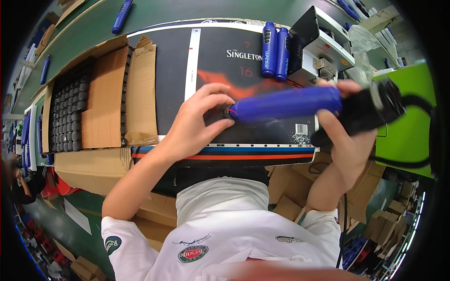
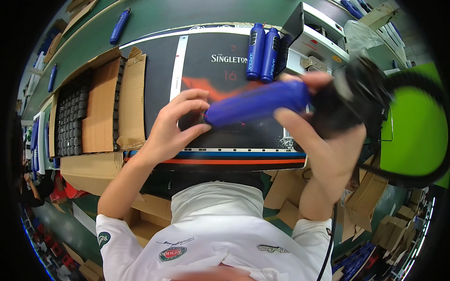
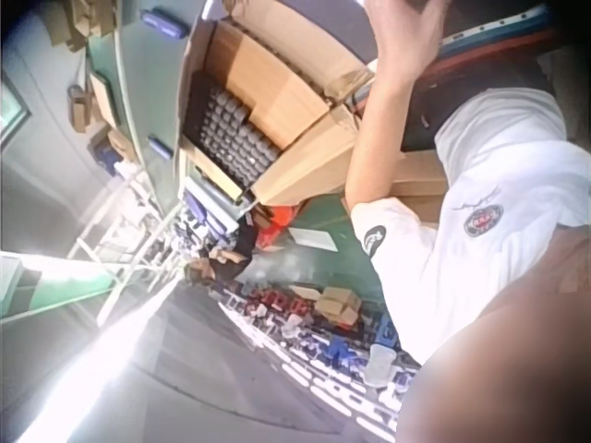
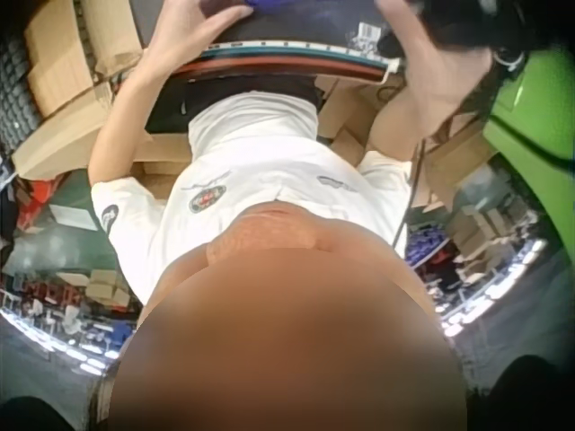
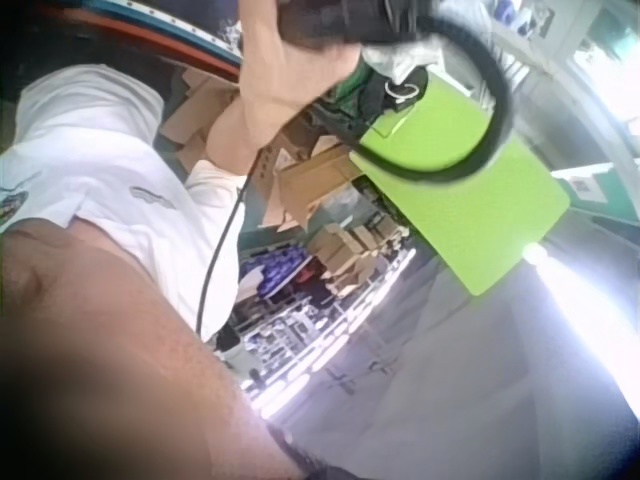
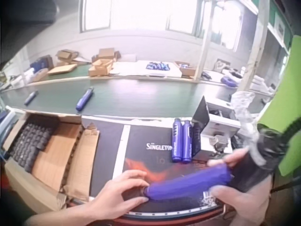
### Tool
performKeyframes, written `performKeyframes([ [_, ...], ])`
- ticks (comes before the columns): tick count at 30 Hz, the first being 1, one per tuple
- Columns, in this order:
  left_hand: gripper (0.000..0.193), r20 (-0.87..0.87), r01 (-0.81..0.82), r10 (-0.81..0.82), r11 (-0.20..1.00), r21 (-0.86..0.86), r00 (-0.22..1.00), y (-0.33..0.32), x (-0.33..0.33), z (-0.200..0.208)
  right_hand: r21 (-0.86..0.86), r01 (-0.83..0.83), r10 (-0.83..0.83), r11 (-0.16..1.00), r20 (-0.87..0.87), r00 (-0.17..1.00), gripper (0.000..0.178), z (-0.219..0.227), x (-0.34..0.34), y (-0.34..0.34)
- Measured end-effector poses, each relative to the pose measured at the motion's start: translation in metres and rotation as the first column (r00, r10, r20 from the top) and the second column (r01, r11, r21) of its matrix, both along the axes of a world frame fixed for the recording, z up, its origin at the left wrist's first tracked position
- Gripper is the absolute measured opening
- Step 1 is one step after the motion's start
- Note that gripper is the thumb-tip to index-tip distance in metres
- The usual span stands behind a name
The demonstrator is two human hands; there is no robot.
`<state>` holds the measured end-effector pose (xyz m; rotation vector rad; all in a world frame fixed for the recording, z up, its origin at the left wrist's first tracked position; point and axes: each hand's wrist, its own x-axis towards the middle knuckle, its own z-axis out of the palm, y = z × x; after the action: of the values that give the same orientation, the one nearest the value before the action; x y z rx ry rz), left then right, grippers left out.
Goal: The person solders internal circuitry and wires inside blue electronic shell devices with a soldering iron, working at a workbench.
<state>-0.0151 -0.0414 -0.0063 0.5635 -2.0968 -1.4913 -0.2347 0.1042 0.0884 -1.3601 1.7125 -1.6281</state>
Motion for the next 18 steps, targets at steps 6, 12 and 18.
performKeyframes([
  [6,0.044,0.147,-0.058,0.175,0.811,-0.582,0.974,-0.014,-0.021,-0.035,0.056,-0.071,0.075,0.996,-0.063,0.995,0.047,-0.009,0.039,-0.051],
  [12,0.068,-0.094,0.027,-0.015,0.992,0.125,0.995,-0.009,-0.029,0.001,-0.001,-0.124,0.122,0.992,-0.182,0.976,0.045,-0.008,0.037,-0.053],
  [18,0.026,-0.292,-0.151,0.147,0.989,0.01,0.945,0.004,-0.071,0.005,-0.07,-0.147,0.146,0.987,-0.028,0.989,0.048,-0.024,0.009,-0.043],
])
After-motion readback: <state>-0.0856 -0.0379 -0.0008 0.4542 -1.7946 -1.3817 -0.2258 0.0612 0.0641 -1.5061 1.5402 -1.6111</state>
